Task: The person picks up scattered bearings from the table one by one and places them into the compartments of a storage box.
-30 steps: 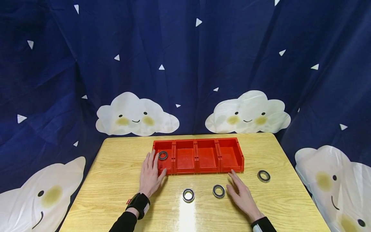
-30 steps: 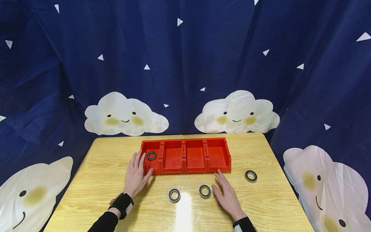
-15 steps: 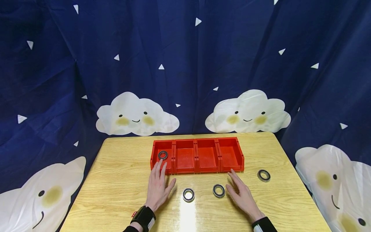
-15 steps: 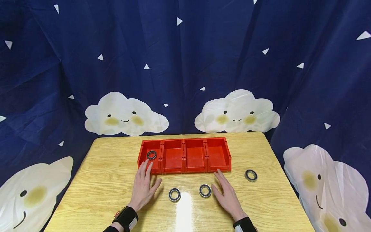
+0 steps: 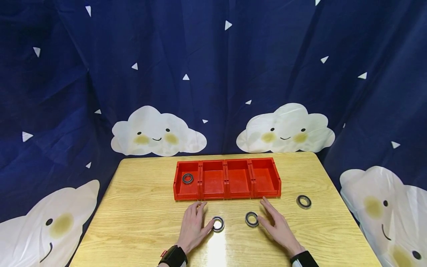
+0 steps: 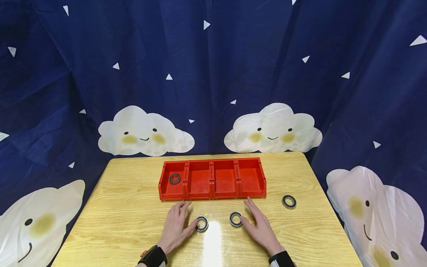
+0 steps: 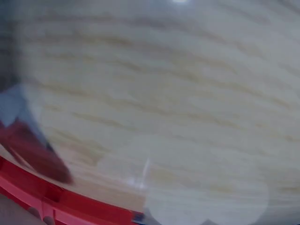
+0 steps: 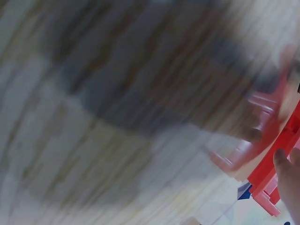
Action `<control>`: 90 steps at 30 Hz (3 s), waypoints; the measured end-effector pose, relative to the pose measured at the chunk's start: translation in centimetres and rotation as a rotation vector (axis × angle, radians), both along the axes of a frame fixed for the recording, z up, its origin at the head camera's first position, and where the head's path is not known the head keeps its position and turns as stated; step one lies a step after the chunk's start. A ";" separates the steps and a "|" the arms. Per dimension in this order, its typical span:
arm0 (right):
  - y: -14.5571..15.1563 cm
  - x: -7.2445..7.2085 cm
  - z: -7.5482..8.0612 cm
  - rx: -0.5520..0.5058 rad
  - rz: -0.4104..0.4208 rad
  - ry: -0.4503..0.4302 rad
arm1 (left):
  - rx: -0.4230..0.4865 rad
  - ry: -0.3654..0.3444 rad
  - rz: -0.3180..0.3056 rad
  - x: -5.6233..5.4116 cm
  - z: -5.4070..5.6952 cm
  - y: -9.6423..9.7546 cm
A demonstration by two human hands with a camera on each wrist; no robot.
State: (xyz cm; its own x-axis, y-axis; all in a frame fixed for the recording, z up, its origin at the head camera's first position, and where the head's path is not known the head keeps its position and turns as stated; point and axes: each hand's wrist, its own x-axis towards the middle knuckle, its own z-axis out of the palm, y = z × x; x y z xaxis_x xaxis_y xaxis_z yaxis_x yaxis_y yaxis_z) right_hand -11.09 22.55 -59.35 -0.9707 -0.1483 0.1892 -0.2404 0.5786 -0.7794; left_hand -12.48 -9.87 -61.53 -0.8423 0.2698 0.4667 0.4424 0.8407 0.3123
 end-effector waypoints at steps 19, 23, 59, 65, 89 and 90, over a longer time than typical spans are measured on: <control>-0.3 0.1 -0.8 0.018 0.041 0.041 | -0.069 -0.054 -0.069 1.5 -1.4 2.0; -0.2 0.2 -1.0 0.028 0.044 0.048 | -0.071 -0.065 -0.074 1.6 -1.3 2.0; -0.5 0.4 -0.7 0.021 0.005 -0.009 | -0.147 -0.080 -0.057 1.4 -0.9 2.0; -0.6 0.3 -0.6 0.012 0.010 -0.006 | -0.121 -0.090 -0.047 1.4 -0.8 1.9; -0.6 0.5 -0.5 0.012 0.002 -0.012 | -0.016 -0.044 -0.004 0.6 -0.1 1.4; -0.6 0.5 -0.5 0.010 0.003 -0.010 | -0.006 -0.045 -0.002 0.5 0.0 1.4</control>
